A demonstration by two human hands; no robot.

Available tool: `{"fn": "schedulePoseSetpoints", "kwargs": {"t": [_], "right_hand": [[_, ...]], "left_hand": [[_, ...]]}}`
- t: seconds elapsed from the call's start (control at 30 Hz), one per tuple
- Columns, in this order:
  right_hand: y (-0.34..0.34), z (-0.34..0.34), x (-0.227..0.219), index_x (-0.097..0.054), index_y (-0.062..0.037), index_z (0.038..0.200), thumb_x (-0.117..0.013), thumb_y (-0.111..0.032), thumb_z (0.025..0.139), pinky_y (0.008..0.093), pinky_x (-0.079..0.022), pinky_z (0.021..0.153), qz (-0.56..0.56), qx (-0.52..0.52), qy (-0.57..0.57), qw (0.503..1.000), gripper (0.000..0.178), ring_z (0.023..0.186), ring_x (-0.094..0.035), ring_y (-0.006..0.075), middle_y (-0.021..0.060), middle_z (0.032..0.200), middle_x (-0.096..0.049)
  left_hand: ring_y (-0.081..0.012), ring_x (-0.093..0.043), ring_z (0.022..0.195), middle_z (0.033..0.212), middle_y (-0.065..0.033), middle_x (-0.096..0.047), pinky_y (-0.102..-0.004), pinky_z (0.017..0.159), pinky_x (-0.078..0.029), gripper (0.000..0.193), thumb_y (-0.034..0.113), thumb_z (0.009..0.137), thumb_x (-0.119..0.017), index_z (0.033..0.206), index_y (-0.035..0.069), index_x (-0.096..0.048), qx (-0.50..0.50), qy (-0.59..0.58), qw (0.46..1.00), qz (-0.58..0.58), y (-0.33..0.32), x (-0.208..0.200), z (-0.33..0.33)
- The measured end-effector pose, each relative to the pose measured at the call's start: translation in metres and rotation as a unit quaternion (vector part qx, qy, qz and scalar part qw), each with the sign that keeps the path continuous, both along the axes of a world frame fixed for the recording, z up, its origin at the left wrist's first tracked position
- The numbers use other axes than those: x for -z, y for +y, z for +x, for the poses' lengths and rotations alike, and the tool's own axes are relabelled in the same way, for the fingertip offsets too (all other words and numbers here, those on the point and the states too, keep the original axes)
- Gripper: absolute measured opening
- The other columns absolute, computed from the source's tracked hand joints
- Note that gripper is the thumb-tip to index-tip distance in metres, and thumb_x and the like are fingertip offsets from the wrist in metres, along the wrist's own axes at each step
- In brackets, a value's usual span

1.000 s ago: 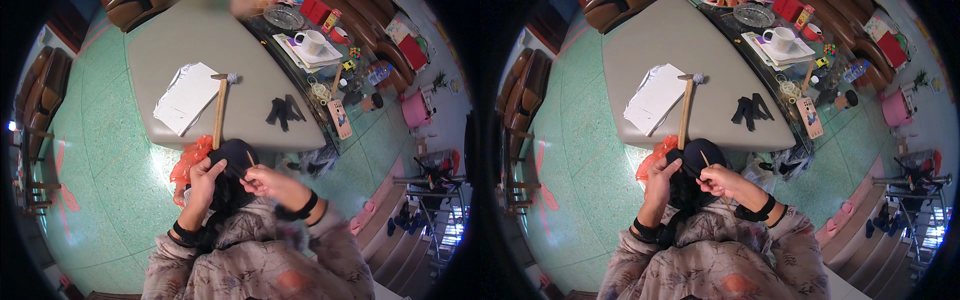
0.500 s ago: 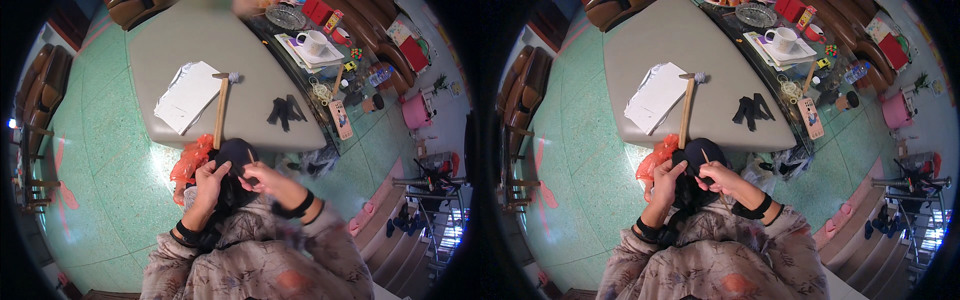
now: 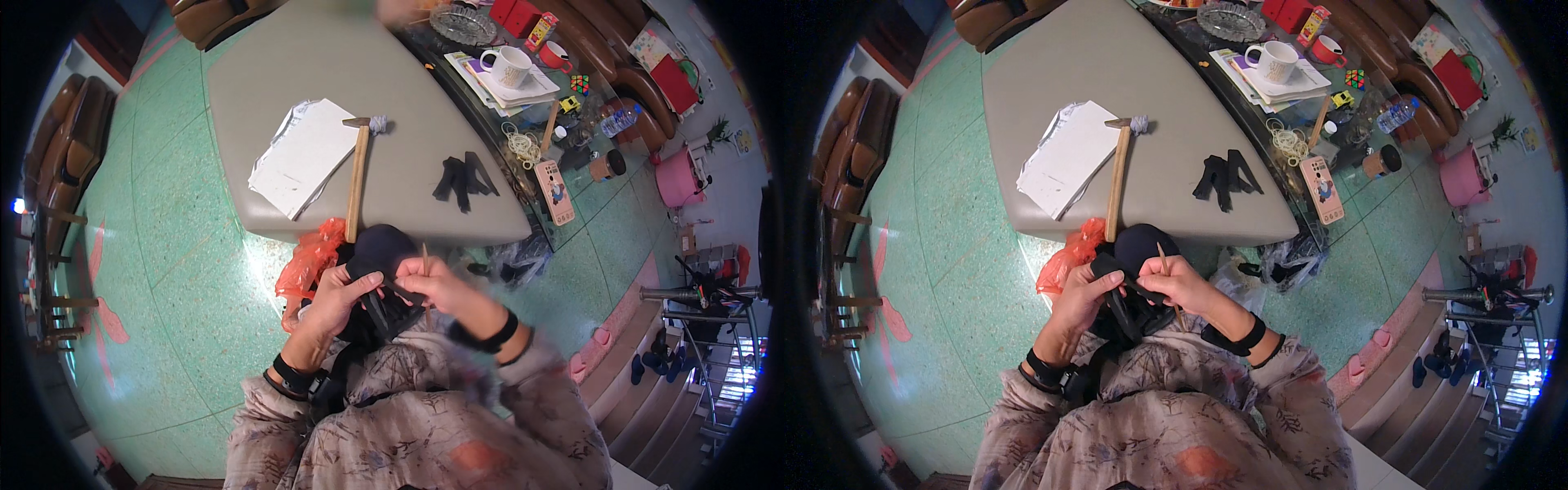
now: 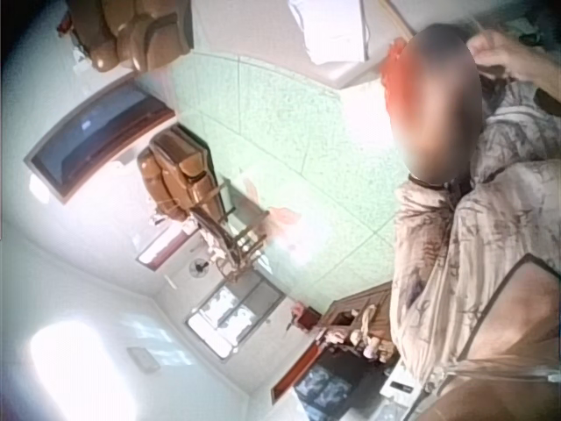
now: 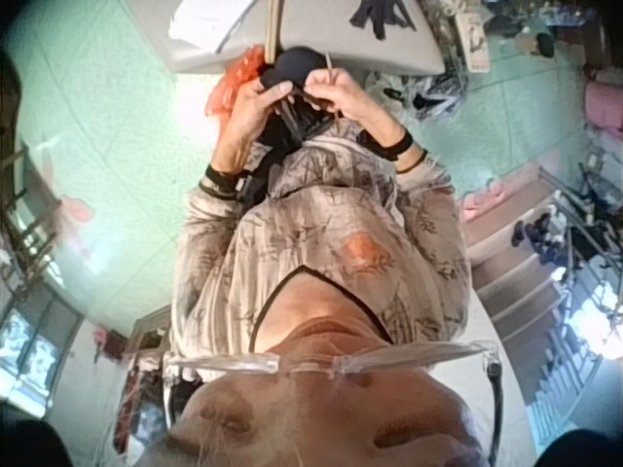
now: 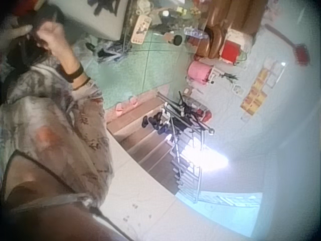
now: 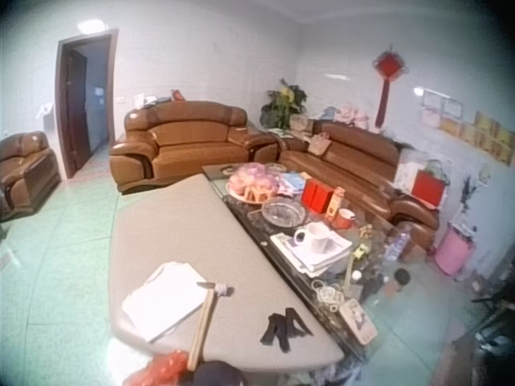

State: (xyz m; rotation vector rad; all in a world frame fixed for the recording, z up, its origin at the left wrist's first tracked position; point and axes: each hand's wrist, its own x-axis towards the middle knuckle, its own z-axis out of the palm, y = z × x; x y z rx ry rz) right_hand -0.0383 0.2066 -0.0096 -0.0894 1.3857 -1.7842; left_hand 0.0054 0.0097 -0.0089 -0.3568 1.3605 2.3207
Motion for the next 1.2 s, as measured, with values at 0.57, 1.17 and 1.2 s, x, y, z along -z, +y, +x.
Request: {"fn": "schedulePoseSetpoints", "kwargs": {"t": [0.57,1.17,1.2], "right_hand": [[0.003,0.014,0.002,-0.056,-0.0042,0.076,-0.057,-0.012,0.086,0.0196,-0.028,0.04,-0.014,0.022,-0.01,1.0,0.012,0.045,-0.041,0.0035,-0.0007,0.061,-0.055],[-0.016,0.004,-0.003,-0.054,-0.0007,0.073,-0.061,-0.01,0.084,0.0229,-0.038,0.054,0.076,0.001,0.158,0.985,0.016,0.06,-0.043,0.0037,-0.0022,0.064,-0.052],[-0.017,0.004,-0.006,-0.054,-0.0006,0.072,-0.062,-0.011,0.084,0.0238,-0.037,0.053,0.085,0.006,0.153,0.985,0.017,0.059,-0.042,0.0042,-0.0016,0.063,-0.052]], "left_hand": [[-0.009,-0.056,0.062,0.071,-0.0014,-0.061,-0.0216,0.059,-0.043,0.013,0.015,0.088,-0.061,0.08,0.004,-0.061,-0.036,0.016,0.999,-0.027,0.016,-0.005,0.011],[-0.0053,-0.05,0.06,0.069,0.0008,-0.058,-0.0204,0.057,-0.039,0.013,0.011,0.09,-0.056,0.08,0.003,-0.06,-0.141,0.143,0.964,-0.174,0.027,0.0,0.018],[-0.0057,-0.051,0.06,0.068,0.0007,-0.058,-0.0204,0.057,-0.039,0.014,0.012,0.09,-0.056,0.079,0.003,-0.06,-0.141,0.112,0.969,-0.172,0.026,0.0,0.018]]}}
